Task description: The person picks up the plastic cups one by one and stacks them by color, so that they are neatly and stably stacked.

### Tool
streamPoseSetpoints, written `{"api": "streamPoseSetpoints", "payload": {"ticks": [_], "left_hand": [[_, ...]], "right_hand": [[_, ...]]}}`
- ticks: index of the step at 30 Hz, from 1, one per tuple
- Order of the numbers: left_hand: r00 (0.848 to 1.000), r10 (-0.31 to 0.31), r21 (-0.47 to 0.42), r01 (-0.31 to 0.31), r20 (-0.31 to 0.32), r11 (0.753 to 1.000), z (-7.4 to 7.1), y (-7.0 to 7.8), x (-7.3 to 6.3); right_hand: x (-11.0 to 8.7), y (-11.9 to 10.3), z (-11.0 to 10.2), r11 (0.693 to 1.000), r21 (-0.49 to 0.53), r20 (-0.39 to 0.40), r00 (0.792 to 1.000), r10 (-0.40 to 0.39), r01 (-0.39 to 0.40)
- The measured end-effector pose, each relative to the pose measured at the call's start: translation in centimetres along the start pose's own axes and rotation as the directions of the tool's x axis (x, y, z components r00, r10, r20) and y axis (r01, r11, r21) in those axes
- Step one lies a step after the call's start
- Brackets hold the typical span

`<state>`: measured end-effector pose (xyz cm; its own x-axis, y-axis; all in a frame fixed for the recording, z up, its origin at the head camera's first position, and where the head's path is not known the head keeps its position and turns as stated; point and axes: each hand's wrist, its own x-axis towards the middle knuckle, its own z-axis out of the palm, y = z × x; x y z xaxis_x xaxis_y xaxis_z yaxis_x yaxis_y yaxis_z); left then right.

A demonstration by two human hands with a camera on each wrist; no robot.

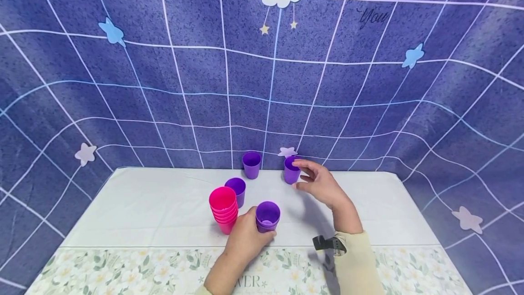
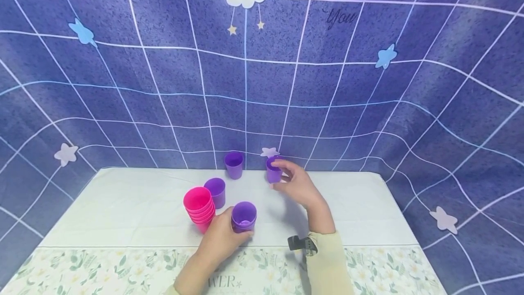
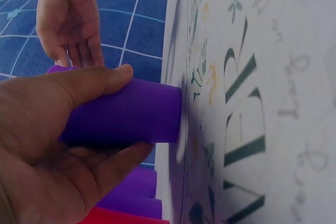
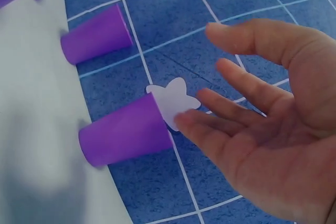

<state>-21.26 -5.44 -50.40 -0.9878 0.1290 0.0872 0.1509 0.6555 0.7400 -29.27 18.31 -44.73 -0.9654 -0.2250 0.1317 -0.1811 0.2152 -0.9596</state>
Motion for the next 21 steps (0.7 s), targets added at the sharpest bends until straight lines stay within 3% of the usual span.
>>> {"api": "streamPoseSetpoints", "payload": {"ticks": [5, 11, 21], "left_hand": [[1.0, 0.006, 0.008, -0.006, 0.0, 1.0, 0.1, 0.0, 0.0], [0.999, 0.03, 0.011, -0.03, -0.01, 0.999, 0.1, -0.2, 0.0], [0.999, 0.052, 0.011, -0.052, -0.011, 0.999, 0.1, -0.2, 0.0]], "right_hand": [[0.6, 0.4, 0.3, 1.0, -0.008, -0.108, 0.994, -0.013, 0.012], [1.5, 1.6, 0.7, 0.999, -0.039, -0.241, 0.97, 0.02, -0.03], [3.4, 5.3, 1.5, 0.985, 0.163, -0.31, 0.945, 0.109, -0.06]]}}
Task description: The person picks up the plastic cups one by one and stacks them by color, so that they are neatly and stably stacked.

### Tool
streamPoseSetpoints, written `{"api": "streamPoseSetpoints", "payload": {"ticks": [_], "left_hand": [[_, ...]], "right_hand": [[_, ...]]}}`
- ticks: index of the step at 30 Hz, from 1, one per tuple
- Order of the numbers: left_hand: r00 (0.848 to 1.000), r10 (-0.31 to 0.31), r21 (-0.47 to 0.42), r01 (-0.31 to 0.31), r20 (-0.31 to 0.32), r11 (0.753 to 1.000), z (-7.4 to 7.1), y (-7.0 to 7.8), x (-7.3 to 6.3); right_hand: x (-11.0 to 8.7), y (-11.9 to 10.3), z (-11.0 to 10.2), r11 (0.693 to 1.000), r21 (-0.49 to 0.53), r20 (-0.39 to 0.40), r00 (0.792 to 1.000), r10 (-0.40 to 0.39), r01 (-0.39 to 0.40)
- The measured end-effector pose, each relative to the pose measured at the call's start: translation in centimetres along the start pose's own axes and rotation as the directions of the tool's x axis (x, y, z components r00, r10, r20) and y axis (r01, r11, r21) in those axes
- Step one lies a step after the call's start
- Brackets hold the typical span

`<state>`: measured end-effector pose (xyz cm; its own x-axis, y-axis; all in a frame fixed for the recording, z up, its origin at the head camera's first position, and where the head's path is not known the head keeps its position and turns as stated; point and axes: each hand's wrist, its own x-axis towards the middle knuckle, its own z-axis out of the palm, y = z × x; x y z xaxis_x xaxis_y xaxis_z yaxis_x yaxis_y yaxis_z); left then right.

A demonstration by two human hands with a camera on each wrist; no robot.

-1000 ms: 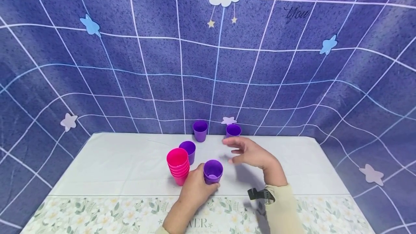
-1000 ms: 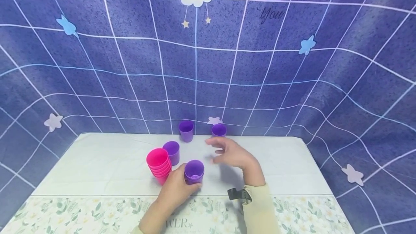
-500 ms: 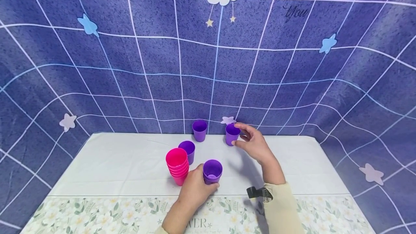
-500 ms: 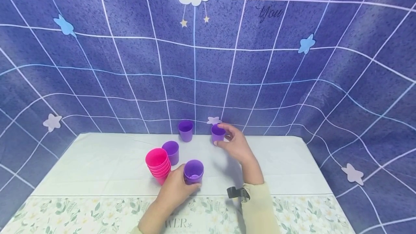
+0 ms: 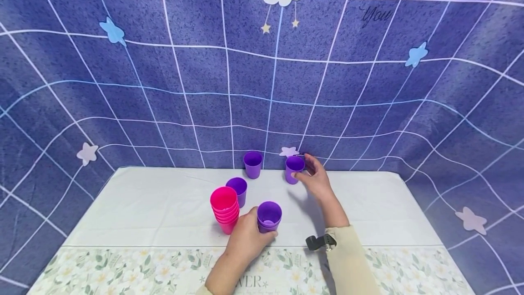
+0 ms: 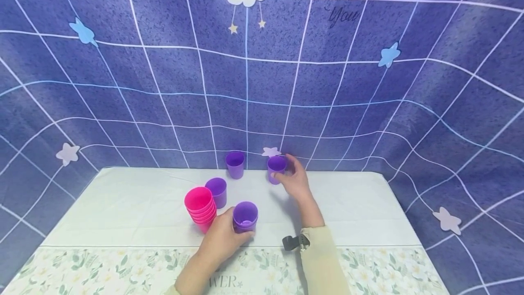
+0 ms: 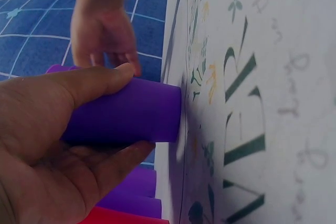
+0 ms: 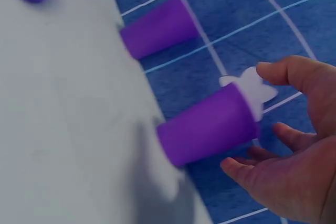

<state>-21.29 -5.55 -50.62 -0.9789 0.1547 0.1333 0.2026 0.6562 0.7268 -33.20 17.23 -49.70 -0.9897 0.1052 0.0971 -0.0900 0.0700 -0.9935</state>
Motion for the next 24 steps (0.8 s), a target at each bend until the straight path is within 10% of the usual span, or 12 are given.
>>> {"api": "streamPoseSetpoints", "payload": {"ticks": [24], "left_hand": [[1.0, -0.015, -0.018, 0.015, 0.016, 1.0, -0.3, 0.3, -0.1]], "right_hand": [[0.2, 1.3, 1.8, 0.998, 0.003, -0.098, 0.993, 0.066, -0.066]]}}
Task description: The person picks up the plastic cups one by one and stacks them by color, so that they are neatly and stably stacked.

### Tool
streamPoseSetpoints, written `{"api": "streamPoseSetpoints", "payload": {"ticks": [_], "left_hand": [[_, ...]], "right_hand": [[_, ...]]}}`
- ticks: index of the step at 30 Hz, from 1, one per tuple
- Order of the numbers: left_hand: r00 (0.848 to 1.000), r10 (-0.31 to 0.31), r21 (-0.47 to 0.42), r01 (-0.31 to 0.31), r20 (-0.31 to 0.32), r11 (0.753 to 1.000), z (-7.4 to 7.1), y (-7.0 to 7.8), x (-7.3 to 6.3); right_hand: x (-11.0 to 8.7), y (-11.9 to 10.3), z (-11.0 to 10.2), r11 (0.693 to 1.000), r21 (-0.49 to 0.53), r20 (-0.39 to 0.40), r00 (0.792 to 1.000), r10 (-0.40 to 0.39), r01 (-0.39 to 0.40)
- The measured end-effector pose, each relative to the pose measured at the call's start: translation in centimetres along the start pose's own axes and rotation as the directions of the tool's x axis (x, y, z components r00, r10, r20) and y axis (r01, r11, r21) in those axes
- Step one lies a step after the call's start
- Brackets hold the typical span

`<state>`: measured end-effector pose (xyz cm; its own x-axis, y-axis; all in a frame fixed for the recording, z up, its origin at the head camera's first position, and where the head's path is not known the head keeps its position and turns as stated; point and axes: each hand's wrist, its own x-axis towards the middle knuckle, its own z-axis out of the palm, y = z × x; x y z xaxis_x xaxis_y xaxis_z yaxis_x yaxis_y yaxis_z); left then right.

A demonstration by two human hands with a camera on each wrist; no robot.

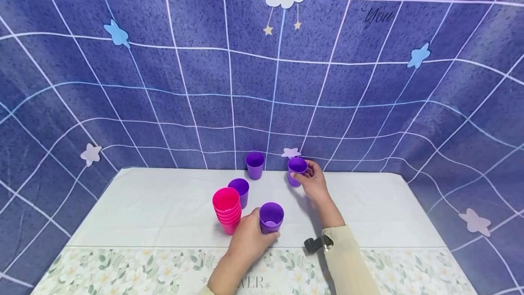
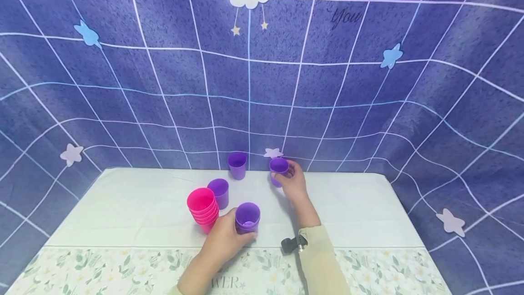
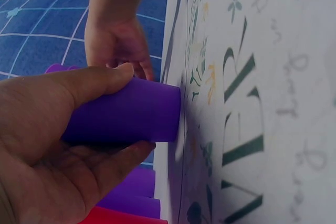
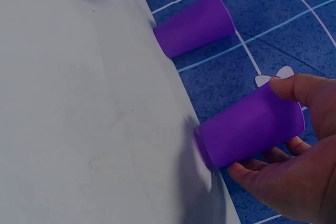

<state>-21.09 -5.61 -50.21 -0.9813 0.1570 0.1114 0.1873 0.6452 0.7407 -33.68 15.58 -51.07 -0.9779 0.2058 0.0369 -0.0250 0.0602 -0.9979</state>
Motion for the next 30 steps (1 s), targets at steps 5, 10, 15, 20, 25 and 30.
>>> {"api": "streamPoseSetpoints", "payload": {"ticks": [5, 10, 15, 20, 25, 30], "left_hand": [[1.0, 0.008, -0.007, -0.008, -0.005, 1.0, 0.2, -0.1, -0.1], [1.0, -0.001, -0.009, 0.001, -0.004, 1.0, 0.3, -0.2, 0.0], [1.0, 0.002, -0.008, -0.002, -0.002, 1.0, 0.3, -0.2, 0.0], [1.0, 0.002, -0.015, -0.002, 0.002, 1.0, 0.2, -0.1, -0.1], [1.0, 0.003, -0.021, -0.003, 0.007, 1.0, 0.2, 0.0, -0.1], [1.0, -0.005, -0.015, 0.005, 0.011, 1.0, 0.3, -0.1, -0.1]], "right_hand": [[0.0, 0.0, -0.2, 1.0, 0.006, -0.016, 1.0, 0.014, -0.014], [0.0, -1.1, -0.5, 0.998, 0.046, -0.013, 0.999, 0.036, -0.035], [-0.2, -2.1, -0.6, 0.996, 0.087, 0.009, 0.999, 0.031, -0.032], [-0.5, -2.9, -0.8, 0.994, 0.102, 0.027, 0.999, 0.031, -0.034], [-1.0, -3.7, -1.0, 0.987, 0.157, 0.089, 0.996, 0.01, -0.024], [-1.5, -4.5, -1.2, 0.981, 0.192, 0.163, 0.987, -0.011, -0.021]]}}
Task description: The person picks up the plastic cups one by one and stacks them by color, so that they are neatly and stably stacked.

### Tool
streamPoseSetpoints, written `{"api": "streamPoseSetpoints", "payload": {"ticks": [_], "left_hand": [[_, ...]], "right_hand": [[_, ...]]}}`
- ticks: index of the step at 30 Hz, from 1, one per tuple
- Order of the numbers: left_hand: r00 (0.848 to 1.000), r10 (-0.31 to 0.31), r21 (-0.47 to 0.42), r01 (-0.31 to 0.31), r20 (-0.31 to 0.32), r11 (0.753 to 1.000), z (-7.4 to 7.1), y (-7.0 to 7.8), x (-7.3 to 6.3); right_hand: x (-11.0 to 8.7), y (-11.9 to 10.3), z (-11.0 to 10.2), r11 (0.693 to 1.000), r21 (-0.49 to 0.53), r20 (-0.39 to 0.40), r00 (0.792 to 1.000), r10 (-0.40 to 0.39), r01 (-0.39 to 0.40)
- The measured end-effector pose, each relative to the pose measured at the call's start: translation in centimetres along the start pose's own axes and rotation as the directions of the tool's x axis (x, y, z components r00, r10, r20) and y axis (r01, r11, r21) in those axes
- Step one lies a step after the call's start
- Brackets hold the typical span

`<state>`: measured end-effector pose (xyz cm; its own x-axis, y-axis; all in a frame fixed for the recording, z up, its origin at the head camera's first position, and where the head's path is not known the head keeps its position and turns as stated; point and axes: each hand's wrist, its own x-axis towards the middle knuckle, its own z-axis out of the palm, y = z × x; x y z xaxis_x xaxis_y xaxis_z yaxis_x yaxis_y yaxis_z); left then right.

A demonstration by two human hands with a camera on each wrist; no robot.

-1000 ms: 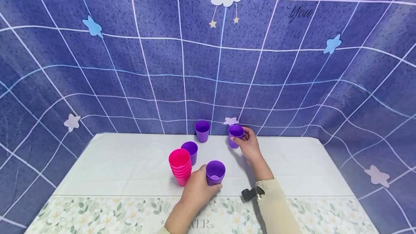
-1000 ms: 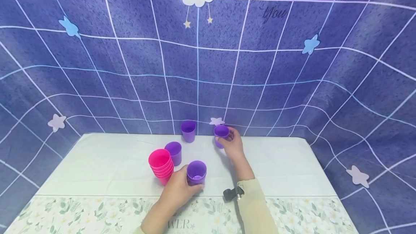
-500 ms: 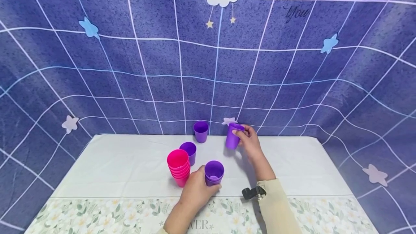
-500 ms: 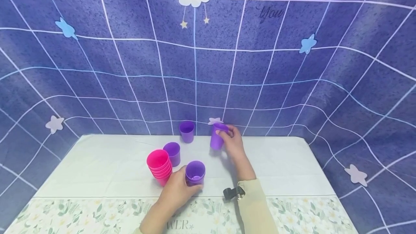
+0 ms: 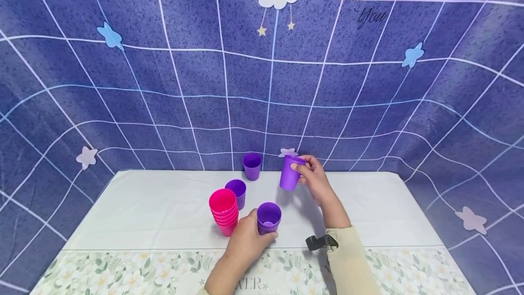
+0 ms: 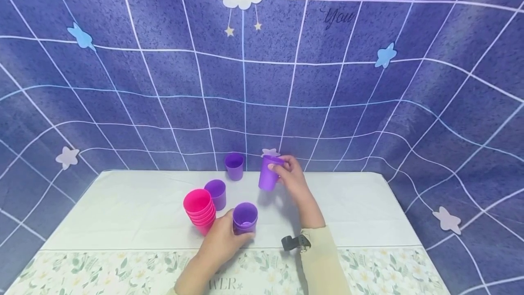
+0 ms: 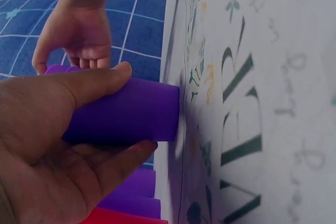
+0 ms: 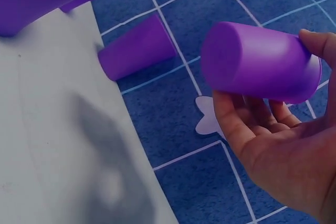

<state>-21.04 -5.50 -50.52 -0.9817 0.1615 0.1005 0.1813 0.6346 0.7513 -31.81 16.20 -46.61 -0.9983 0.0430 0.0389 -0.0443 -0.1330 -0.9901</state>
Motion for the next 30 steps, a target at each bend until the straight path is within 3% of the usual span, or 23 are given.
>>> {"api": "streamPoseSetpoints", "payload": {"ticks": [8, 15, 23, 30], "left_hand": [[1.0, 0.017, 0.019, -0.017, 0.001, 1.0, -0.1, 0.0, 0.1], [1.0, 0.019, 0.043, -0.019, -0.007, 0.999, 0.0, 0.1, 0.1], [0.999, 0.041, 0.044, -0.041, -0.008, 0.998, 0.0, 0.1, 0.1], [0.999, 0.042, 0.024, -0.042, 0.006, 0.999, -0.2, 0.1, 0.0]], "right_hand": [[-0.5, -0.8, 0.0, 1.0, -0.014, 0.097, 0.995, -0.013, 0.015], [-0.9, -1.1, -0.2, 0.999, -0.042, 0.217, 0.976, -0.019, 0.029], [-1.3, -0.9, -0.1, 0.99, -0.032, 0.37, 0.922, -0.116, 0.138], [-1.5, -0.9, 0.1, 0.981, 0.002, 0.499, 0.85, -0.17, 0.195]]}}
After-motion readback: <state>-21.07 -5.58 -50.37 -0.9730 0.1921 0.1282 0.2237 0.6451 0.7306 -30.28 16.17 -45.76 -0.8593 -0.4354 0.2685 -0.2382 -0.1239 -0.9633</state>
